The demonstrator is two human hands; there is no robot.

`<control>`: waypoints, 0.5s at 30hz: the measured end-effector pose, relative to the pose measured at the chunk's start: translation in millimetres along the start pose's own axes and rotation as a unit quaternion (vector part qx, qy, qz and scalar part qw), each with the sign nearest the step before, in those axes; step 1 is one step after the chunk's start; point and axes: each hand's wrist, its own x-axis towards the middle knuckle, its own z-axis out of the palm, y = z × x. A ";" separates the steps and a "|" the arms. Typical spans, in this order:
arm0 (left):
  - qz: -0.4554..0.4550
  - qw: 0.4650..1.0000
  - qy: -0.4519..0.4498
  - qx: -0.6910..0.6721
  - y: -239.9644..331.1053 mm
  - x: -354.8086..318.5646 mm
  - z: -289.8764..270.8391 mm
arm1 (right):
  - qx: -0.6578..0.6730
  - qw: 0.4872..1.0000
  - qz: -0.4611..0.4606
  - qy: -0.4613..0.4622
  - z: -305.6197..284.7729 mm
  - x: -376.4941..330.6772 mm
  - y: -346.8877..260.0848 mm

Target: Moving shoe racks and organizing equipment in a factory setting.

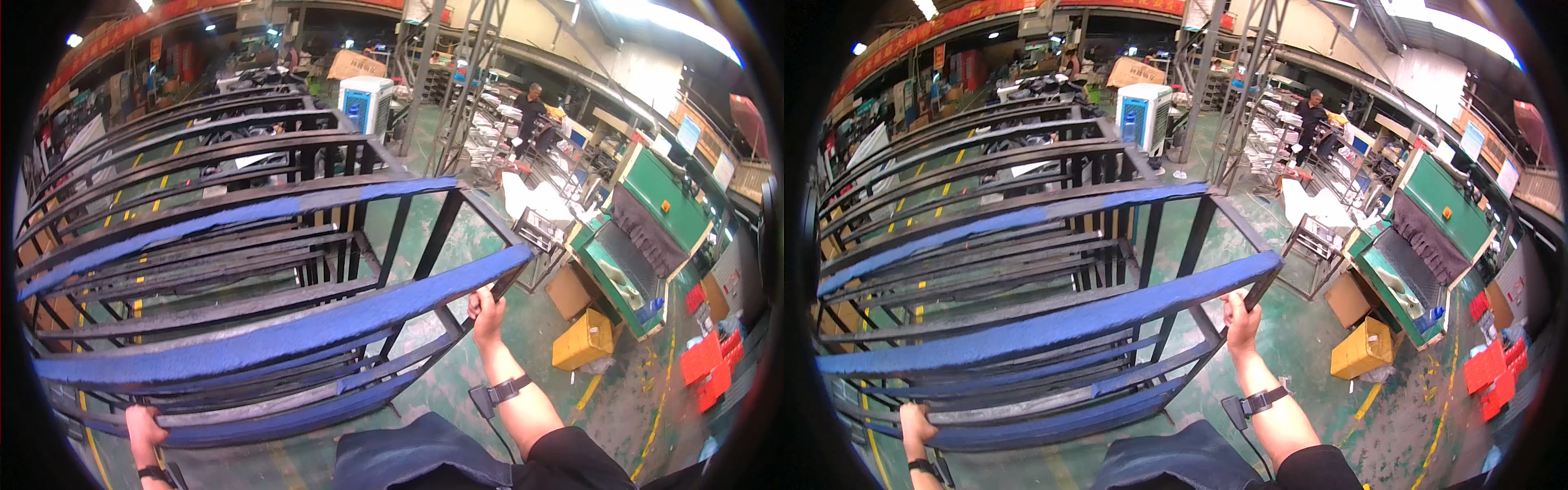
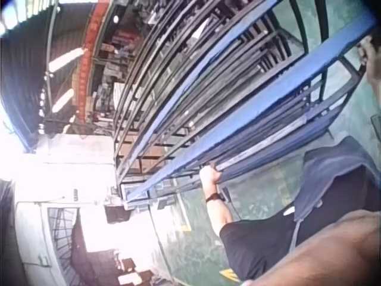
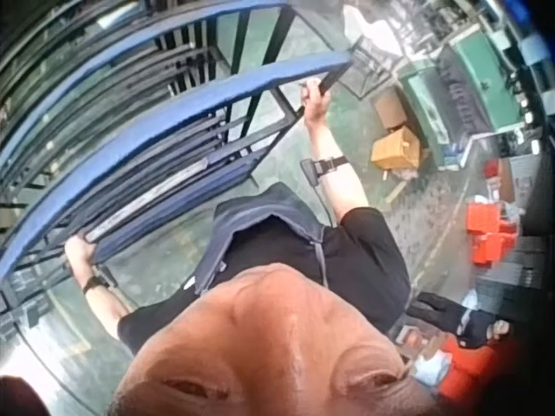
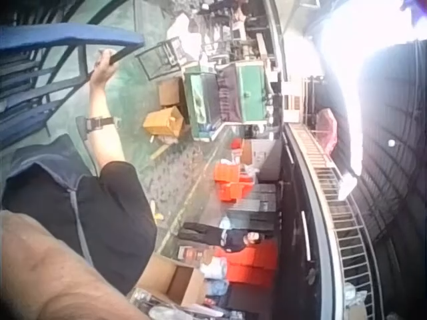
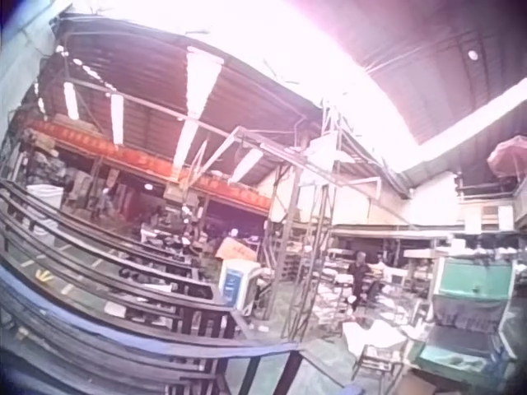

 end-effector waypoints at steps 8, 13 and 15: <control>-0.041 0.975 -0.216 0.042 128.6 -28.3 -85.6 | -0.016 0.997 0.034 -0.068 -64.3 43.9 0.1; -0.075 0.978 -0.193 0.032 253.5 -64.9 -108.2 | -0.030 0.999 -0.029 -0.012 -140.7 122.2 13.1; -0.050 0.980 -0.187 0.042 276.0 -87.2 -101.3 | -0.020 0.999 -0.028 -0.017 -163.9 159.4 17.6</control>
